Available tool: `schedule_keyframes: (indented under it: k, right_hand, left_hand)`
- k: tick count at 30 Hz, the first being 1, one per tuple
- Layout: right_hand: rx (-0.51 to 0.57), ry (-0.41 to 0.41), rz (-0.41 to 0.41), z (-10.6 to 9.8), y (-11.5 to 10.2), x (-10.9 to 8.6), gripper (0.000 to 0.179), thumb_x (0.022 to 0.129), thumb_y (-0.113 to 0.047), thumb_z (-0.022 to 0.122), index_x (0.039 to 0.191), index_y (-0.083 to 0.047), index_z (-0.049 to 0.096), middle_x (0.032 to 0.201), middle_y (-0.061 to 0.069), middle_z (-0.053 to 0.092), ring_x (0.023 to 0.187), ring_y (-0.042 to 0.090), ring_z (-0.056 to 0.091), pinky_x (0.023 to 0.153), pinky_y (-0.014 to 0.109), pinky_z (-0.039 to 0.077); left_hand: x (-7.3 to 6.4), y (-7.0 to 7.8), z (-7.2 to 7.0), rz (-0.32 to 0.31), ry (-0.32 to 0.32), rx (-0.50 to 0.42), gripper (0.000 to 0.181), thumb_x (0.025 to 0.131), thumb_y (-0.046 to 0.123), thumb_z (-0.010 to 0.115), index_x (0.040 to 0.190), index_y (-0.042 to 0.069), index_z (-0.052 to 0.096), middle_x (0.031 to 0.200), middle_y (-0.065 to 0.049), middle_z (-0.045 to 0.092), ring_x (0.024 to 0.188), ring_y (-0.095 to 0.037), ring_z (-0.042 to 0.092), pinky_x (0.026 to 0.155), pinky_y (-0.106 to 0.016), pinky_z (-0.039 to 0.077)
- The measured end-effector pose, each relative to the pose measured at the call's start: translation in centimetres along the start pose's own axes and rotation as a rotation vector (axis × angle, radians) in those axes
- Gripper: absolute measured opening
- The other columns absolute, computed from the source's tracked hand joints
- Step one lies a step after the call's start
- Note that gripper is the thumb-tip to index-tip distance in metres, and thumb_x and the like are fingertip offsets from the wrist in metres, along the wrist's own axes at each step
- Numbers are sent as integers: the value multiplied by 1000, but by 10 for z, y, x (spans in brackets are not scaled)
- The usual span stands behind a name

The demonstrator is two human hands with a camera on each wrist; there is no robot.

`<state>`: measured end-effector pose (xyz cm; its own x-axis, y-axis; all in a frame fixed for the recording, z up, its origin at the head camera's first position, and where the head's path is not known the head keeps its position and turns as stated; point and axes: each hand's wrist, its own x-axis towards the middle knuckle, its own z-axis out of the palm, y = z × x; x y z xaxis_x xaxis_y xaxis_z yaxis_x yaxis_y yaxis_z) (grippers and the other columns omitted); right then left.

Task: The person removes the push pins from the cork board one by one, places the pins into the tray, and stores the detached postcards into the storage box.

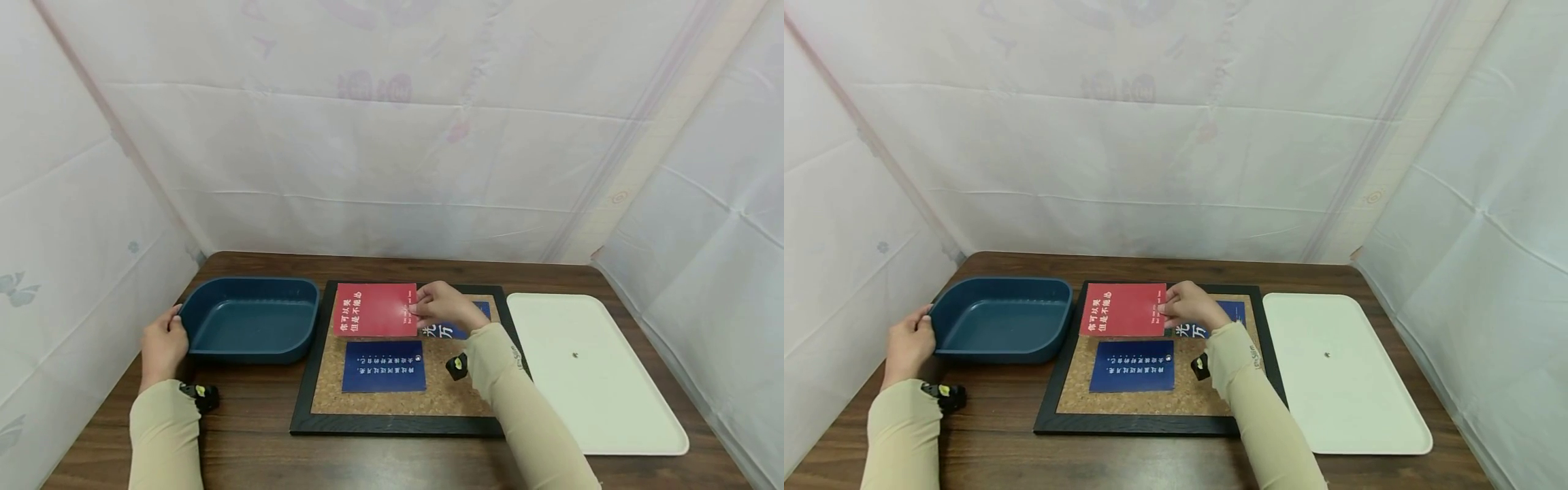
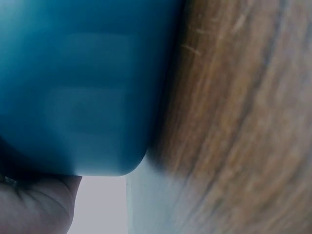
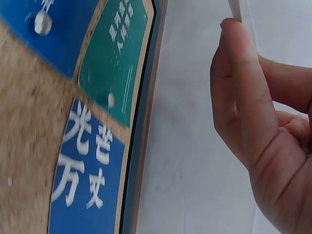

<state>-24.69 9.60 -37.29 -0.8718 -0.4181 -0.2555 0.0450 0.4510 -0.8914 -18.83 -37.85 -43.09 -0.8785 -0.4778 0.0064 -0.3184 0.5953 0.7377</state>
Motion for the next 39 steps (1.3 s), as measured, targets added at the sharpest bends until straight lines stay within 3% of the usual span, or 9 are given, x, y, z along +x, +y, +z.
schedule_keyframes:
  k: [18, 31, 39]
  right_hand:
    - [90, -23, -22, 51, -22, 32, 20, 95, -4, 57, 108, 11, 61, 91, 19, 69, 66, 13, 67, 83, 45, 56]
    - [164, -27, -25, 78, -32, 45, 23, 94, -3, 59, 113, 10, 60, 94, 20, 69, 72, 18, 70, 84, 47, 56]
    - [209, 8, -23, 101, -37, 53, 35, 94, -4, 60, 126, 9, 55, 101, 18, 68, 79, 25, 72, 85, 47, 55]
  left_hand:
    - [-3, 0, 2, 6, -3, -14, 49, 104, 16, 19, 149, -2, 29, 151, -30, 27, 138, -49, 28, 110, -61, 27]
    - [-2, 1, 1, -15, -23, -24, 50, 105, 19, 17, 151, 1, 25, 153, -28, 23, 140, -48, 25, 111, -61, 26]
    - [-4, 0, 1, -9, -20, -18, 50, 105, 18, 17, 150, 0, 26, 153, -29, 24, 138, -47, 29, 109, -59, 30]
